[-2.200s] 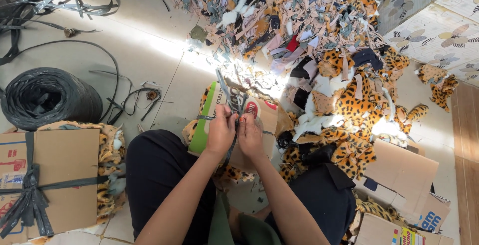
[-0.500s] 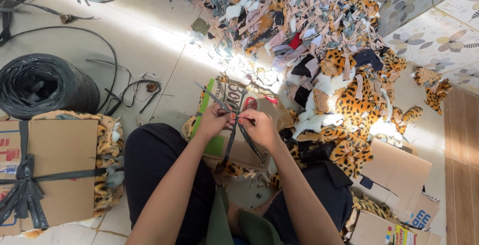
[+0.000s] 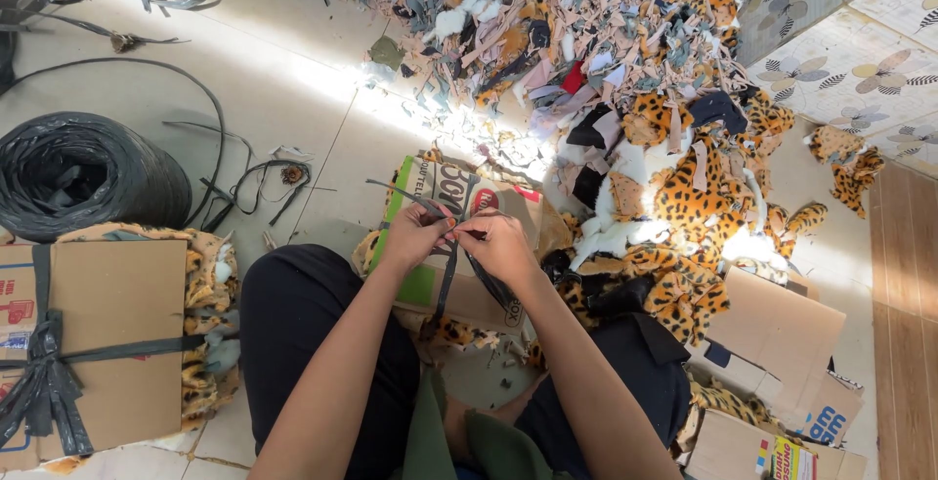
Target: A person uses a pair of scissors to help secure a strap around a cardboard box and then sorts through a large pile of fabric scraps, selecting and arranging specific pieces.
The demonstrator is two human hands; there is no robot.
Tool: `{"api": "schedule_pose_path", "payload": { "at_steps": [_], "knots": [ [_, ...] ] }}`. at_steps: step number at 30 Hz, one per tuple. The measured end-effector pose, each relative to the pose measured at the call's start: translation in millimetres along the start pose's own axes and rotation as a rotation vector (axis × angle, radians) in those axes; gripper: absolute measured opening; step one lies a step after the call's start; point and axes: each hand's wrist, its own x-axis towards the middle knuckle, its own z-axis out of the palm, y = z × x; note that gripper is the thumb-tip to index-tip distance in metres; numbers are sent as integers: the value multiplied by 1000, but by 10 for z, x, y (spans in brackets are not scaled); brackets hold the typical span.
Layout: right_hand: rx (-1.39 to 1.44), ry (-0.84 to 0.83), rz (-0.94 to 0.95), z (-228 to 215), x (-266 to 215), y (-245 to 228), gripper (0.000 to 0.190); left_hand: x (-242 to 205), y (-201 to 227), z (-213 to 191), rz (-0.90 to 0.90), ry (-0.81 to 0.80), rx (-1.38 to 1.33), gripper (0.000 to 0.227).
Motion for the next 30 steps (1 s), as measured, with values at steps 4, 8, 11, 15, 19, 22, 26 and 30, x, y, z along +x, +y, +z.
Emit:
{"api": "schedule_pose_path", "payload": {
  "at_steps": [4, 8, 11, 15, 19, 22, 26, 30],
  "knots": [
    [12, 24, 28, 1, 31, -48, 12, -39, 13, 17, 81, -16, -7, 12],
    [61, -17, 56, -62, 122, -21, 35, -125, 90, 46, 140, -25, 33, 9],
    [9, -30, -46, -23, 185, 57, 29, -244, 164, 31, 169, -9, 66, 5],
    [81, 18, -145, -2, 124, 38, 17, -367, 160, 49, 166, 97, 168, 5],
    [48, 98, -223, 63, 6, 114, 14, -413, 38, 100, 225, 186, 187, 9],
    [-62, 223, -306, 182, -30, 253, 12, -400, -99, 174, 401, 329, 246, 17],
    [-216, 361, -421, 254, -117, 272, 9, -429, -258, 275, 536, 426, 260, 15],
    [-407, 469, -468, 386, -82, 334, 4, -402, -268, 286, 584, 395, 287, 17]
  ]
}}
